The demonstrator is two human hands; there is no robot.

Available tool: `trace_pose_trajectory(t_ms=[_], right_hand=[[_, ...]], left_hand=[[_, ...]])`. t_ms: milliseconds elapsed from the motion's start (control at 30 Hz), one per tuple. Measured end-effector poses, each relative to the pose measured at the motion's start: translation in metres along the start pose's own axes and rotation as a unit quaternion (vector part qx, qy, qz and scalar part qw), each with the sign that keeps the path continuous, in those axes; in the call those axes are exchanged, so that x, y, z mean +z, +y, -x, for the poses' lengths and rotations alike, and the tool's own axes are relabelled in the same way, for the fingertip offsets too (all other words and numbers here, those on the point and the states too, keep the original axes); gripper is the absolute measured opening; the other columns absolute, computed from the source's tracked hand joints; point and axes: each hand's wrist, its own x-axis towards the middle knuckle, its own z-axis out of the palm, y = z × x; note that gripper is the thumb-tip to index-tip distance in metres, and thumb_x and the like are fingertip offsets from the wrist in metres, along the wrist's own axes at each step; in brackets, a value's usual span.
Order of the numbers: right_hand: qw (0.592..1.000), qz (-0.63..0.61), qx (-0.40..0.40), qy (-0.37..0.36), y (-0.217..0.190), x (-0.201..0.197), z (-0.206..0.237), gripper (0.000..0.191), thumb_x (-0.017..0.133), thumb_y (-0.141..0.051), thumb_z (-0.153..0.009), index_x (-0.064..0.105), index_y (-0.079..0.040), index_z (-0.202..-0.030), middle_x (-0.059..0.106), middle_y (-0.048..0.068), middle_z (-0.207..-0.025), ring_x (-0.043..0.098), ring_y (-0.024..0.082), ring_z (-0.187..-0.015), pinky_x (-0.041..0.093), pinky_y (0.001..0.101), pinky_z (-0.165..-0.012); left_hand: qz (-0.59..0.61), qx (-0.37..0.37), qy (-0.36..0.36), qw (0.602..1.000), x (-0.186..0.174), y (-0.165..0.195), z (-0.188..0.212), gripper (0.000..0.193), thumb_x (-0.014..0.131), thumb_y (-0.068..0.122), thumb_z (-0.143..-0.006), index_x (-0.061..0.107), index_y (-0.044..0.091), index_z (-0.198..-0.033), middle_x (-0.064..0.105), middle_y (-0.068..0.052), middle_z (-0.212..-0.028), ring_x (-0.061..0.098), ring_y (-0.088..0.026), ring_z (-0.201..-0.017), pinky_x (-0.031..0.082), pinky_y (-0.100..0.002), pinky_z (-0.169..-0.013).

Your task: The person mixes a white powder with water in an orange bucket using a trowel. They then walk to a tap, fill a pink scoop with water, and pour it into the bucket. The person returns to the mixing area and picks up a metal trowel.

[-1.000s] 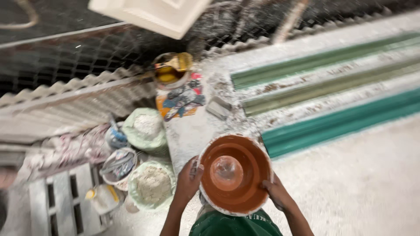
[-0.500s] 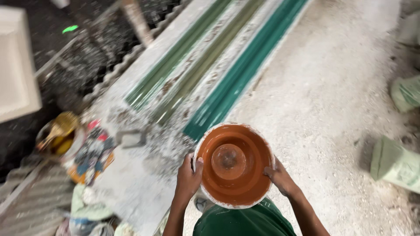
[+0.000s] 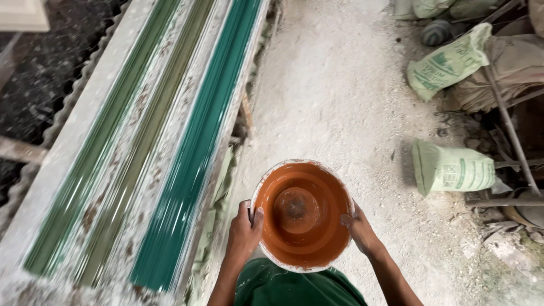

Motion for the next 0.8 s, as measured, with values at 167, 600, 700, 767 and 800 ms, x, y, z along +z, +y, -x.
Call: trace_pose_trajectory(t_ms=[167, 600, 700, 767, 800], right_hand=[[0.998, -0.020, 0.037, 0.056, 0.004, -0.029, -0.046, 0.067, 0.050, 0.004, -0.082, 0.045, -0.001, -0.149, 0.065, 0.014, -0.100, 0.058, 0.022, -0.087, 0.050, 0.0372, -0.082], [0.993, -0.080, 0.012, 0.081, -0.111, -0.017, -0.235, 0.069, 0.047, 0.004, -0.080, 0.042, -0.002, -0.149, 0.063, 0.010, -0.094, 0.060, 0.020, -0.084, 0.053, 0.0375, -0.080], [0.990, -0.089, 0.001, 0.108, -0.139, -0.014, -0.279, 0.071, 0.046, 0.005, -0.079, 0.042, -0.003, -0.150, 0.061, 0.009, -0.094, 0.056, 0.019, -0.083, 0.050, 0.0359, -0.077], [0.986, -0.110, -0.016, 0.126, -0.151, -0.013, -0.307, 0.072, 0.046, 0.006, -0.079, 0.042, -0.003, -0.150, 0.060, 0.009, -0.095, 0.054, 0.018, -0.082, 0.049, 0.0349, -0.076], [0.983, -0.127, -0.029, 0.132, -0.157, -0.014, -0.323, 0.073, 0.045, 0.006, -0.078, 0.042, -0.002, -0.150, 0.059, 0.008, -0.095, 0.054, 0.018, -0.083, 0.049, 0.0343, -0.076]], left_hand=[[-0.010, 0.046, -0.024, 0.999, 0.023, 0.032, -0.060, 0.030, 0.059, 0.030, -0.098, 0.050, 0.005, -0.112, 0.064, -0.021, -0.070, 0.064, -0.040, -0.065, 0.048, -0.048, -0.062], [-0.020, 0.079, -0.089, 0.993, 0.014, 0.127, -0.312, 0.037, 0.059, 0.032, -0.095, 0.052, 0.006, -0.121, 0.070, -0.023, -0.079, 0.071, -0.042, -0.076, 0.053, -0.050, -0.069], [-0.089, 0.117, -0.089, 0.985, 0.002, 0.167, -0.378, 0.036, 0.059, 0.033, -0.096, 0.053, 0.006, -0.119, 0.071, -0.024, -0.081, 0.070, -0.044, -0.078, 0.052, -0.051, -0.071], [-0.078, 0.139, -0.097, 0.982, -0.002, 0.191, -0.415, 0.036, 0.059, 0.032, -0.097, 0.052, 0.006, -0.120, 0.070, -0.025, -0.081, 0.070, -0.044, -0.078, 0.053, -0.052, -0.070], [-0.071, 0.152, -0.099, 0.981, -0.002, 0.202, -0.434, 0.036, 0.059, 0.032, -0.097, 0.052, 0.006, -0.121, 0.070, -0.025, -0.081, 0.070, -0.045, -0.079, 0.053, -0.052, -0.070]])
